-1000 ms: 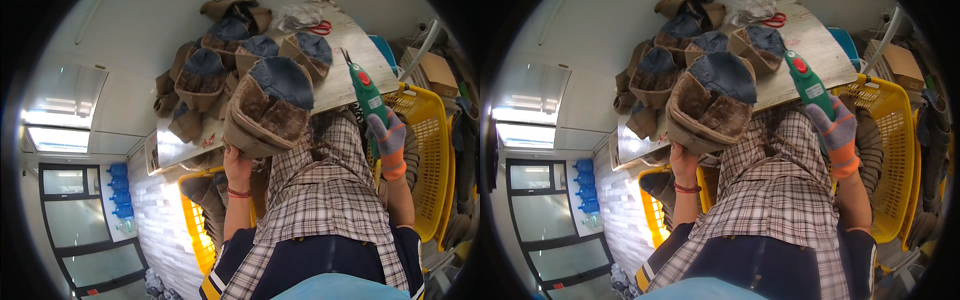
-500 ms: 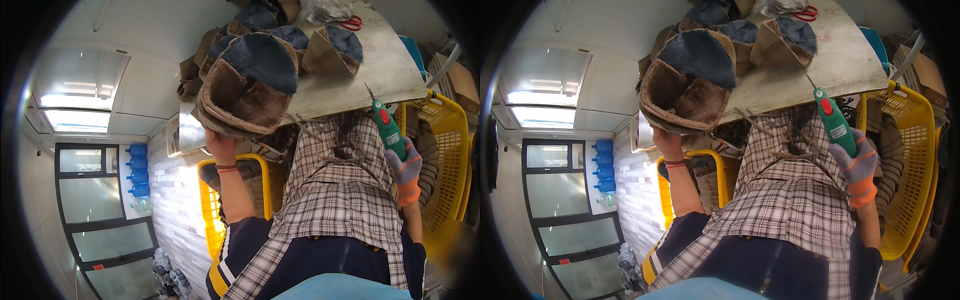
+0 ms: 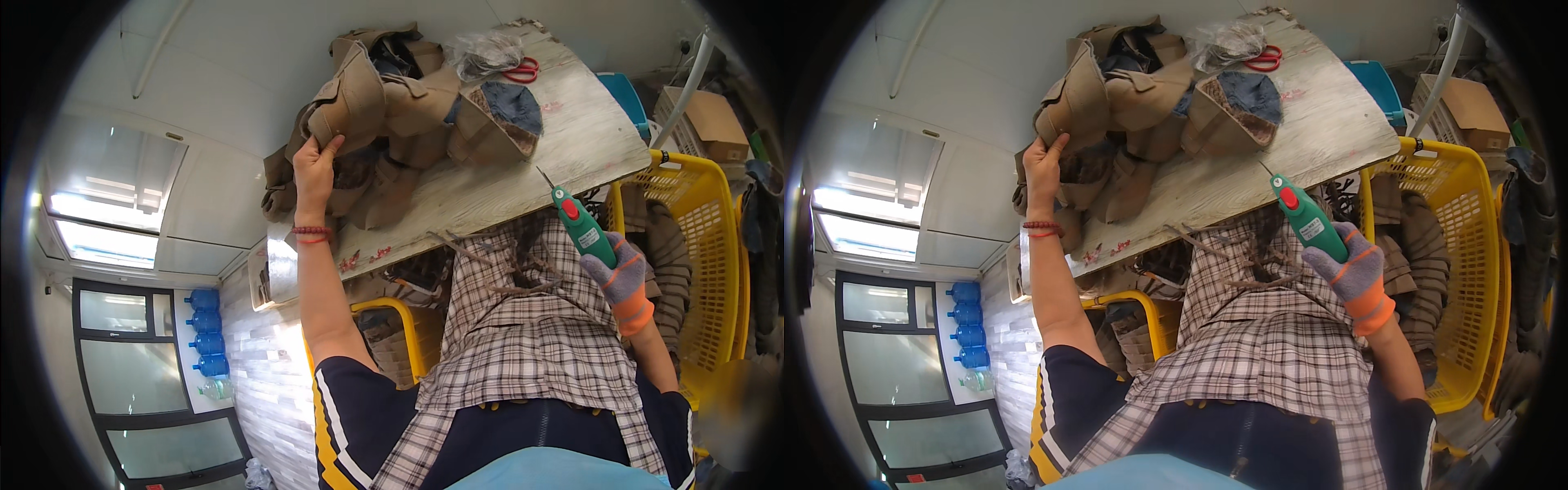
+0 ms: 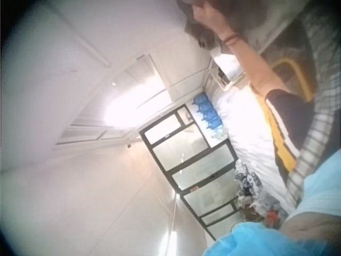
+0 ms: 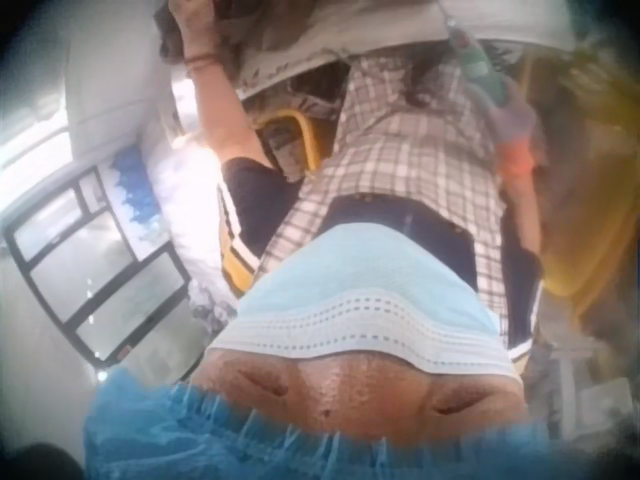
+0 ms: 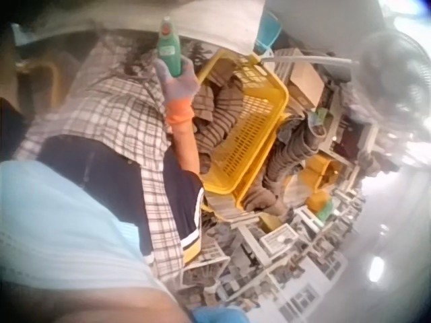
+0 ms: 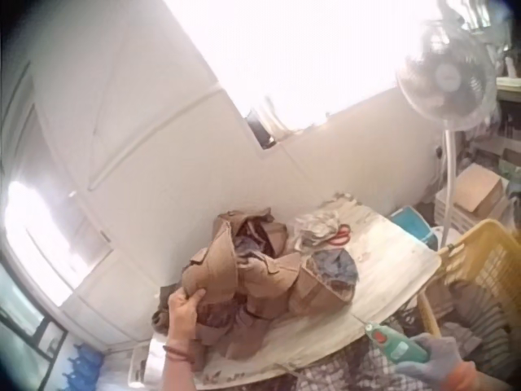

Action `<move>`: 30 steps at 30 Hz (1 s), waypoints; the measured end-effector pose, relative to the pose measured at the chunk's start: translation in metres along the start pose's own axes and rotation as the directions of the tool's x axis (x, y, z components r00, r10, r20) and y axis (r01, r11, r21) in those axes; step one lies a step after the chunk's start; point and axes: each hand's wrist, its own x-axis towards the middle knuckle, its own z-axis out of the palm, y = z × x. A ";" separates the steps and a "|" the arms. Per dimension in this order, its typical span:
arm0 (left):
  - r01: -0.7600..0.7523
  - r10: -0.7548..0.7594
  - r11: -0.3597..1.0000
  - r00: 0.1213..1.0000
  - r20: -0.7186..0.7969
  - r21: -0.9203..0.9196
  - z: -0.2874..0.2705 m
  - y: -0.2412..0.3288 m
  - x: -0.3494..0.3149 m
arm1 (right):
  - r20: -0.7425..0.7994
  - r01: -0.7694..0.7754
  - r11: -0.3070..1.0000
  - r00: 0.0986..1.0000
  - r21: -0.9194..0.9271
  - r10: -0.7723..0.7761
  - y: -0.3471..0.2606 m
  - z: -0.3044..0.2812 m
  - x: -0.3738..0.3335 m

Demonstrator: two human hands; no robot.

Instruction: The person uses a green electric knife to cut the upper part of a brown boot and then uses red-handled scissors to trim the interior lining. The person repeats this process on multiple boots, placing the cut pieces on the table and the finished boots into a yellow basket.

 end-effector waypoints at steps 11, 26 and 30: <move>-0.282 -0.323 0.532 0.804 -0.499 -0.798 -0.052 0.043 -0.068 | 0.083 0.327 0.892 0.945 -0.312 -0.317 -0.010 0.021 0.039; 0.204 -0.501 -0.336 0.788 0.358 -0.920 0.003 0.042 -0.119 | 0.279 0.788 0.249 0.464 -0.563 -0.841 -0.041 0.008 0.053; 0.243 -0.571 -0.295 0.730 0.375 -0.924 0.020 0.043 -0.109 | 0.304 0.762 0.275 0.522 -0.587 -0.797 -0.041 0.001 0.050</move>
